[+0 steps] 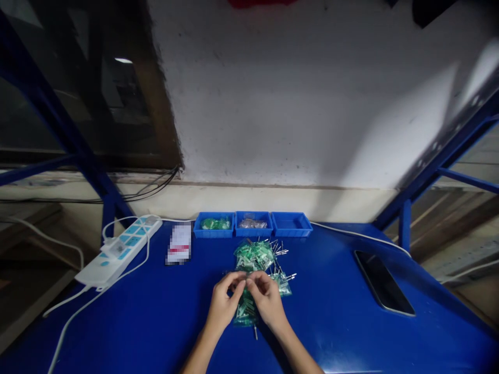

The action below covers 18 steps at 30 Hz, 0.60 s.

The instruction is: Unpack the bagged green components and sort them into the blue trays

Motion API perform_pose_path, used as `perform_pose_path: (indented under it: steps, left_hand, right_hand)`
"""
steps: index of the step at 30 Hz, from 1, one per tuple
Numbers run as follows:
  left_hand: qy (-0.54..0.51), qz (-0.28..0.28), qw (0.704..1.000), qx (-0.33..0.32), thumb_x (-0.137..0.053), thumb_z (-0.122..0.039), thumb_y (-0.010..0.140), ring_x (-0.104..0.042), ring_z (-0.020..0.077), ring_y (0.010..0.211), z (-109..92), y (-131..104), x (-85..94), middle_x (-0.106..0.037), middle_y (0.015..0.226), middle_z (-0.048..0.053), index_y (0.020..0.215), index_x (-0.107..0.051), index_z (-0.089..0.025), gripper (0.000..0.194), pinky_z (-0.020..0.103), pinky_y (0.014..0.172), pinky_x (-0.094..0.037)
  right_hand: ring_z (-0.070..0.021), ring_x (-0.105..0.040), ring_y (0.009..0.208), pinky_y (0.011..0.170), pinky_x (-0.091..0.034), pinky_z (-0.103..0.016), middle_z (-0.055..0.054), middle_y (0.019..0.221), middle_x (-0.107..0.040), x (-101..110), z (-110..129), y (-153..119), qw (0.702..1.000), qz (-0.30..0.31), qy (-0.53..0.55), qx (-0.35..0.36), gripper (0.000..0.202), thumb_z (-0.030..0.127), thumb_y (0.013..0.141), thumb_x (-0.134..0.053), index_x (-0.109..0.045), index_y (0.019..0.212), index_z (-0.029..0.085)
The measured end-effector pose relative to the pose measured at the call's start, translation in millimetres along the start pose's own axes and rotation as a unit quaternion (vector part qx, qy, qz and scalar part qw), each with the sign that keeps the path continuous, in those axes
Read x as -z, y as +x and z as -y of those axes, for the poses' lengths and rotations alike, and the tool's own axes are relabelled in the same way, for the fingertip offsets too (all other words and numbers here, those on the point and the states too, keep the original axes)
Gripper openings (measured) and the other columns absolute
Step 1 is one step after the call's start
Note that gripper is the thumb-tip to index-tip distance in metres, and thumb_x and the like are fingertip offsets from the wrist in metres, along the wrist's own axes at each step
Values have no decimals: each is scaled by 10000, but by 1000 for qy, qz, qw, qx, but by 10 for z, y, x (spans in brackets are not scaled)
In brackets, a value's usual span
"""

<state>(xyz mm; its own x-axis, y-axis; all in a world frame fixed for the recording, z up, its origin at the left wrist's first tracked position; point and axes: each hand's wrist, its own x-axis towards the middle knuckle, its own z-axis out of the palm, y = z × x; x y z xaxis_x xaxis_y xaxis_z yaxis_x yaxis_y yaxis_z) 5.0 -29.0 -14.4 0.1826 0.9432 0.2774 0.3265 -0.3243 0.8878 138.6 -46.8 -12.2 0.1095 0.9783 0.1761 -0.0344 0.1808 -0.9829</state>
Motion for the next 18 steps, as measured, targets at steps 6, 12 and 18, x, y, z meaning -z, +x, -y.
perform_pose_path:
  steps: [6,12,18]
  left_hand:
    - [7,5,999,-34,-497,-292,863,-649,186,846,22,-7,14,-699,907,69,926,-680,-185,222,287,776,-509]
    - [4,1,999,-48,-491,-266,870,-647,185,861,-23,-3,15,-695,900,69,916,-688,-190,215,277,781,-508]
    - [8,-45,997,-68,-506,-253,856,-634,194,896,-27,2,52,-671,945,79,913,-701,-206,208,300,777,-526]
  right_hand:
    - [-110,-472,592,563,-377,-221,16,655,-499,69,88,-9,986,51,-142,67,145,274,834,-523,-545,736,170]
    - [-101,-446,563,543,-370,-216,36,628,-477,66,50,-13,986,17,-145,79,148,264,823,-535,-465,715,191]
    - [-111,-463,588,555,-378,-222,21,642,-497,78,103,-5,986,5,-157,63,197,334,808,-574,-521,698,179]
